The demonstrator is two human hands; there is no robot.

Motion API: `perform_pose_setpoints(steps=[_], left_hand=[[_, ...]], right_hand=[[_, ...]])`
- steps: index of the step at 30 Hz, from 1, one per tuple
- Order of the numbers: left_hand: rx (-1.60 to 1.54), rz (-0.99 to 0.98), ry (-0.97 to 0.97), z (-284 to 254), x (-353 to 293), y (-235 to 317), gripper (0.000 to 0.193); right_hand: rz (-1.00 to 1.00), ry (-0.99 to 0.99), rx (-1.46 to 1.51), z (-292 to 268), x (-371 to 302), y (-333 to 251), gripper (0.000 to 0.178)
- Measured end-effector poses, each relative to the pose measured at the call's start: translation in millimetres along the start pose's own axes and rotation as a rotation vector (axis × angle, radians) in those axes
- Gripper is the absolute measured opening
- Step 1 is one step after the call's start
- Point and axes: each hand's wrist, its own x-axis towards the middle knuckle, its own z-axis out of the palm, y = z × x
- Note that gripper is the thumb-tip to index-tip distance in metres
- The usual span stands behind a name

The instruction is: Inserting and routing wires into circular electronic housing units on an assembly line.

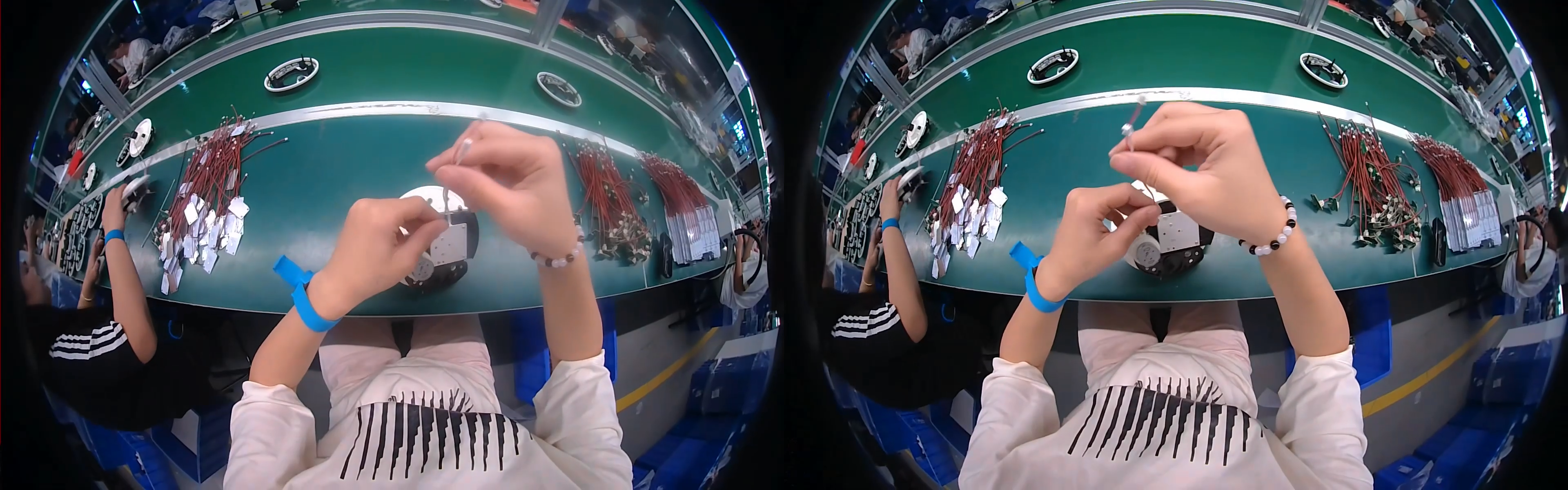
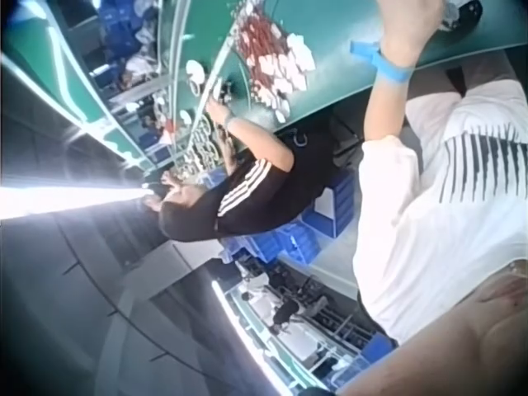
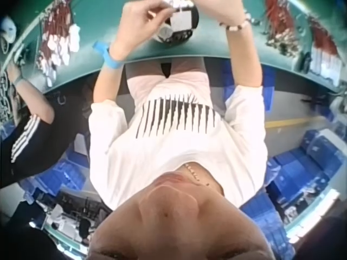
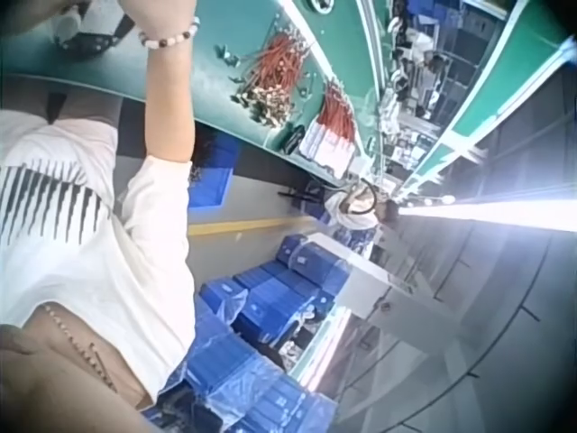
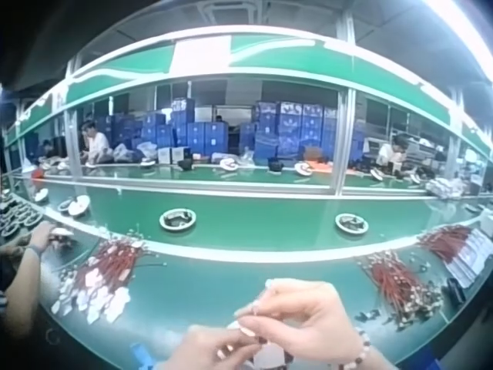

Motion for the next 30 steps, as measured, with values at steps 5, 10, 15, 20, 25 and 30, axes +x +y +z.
perform_pose_setpoints(steps=[5, 10, 15, 20, 25, 30], left_hand=[[-0.001, 0.062, 0.094, -20, -9, -12, 0.012], [0.451, -0.333, 0.616, -107, -31, -103, 0.026], [1.166, -0.835, 0.481, -161, -68, -185, 0.038], [0.895, -0.796, 0.615, -186, -76, -205, 0.025], [0.594, -0.665, 0.867, -210, -72, -170, 0.020], [-0.080, -0.196, 0.856, -160, -40, -85, 0.016]], right_hand=[[-0.088, 0.143, 0.012, -1, -4, -3, 0.006], [0.142, 0.184, 0.127, -12, -21, 5, 0.016], [0.105, 0.231, 0.297, -1, -12, 14, 0.014], [0.080, 0.156, 0.230, -1, -10, 15, 0.014], [0.099, 0.094, 0.218, -3, -13, 14, 0.014], [0.139, 0.152, 0.125, 8, -9, 16, 0.018]])
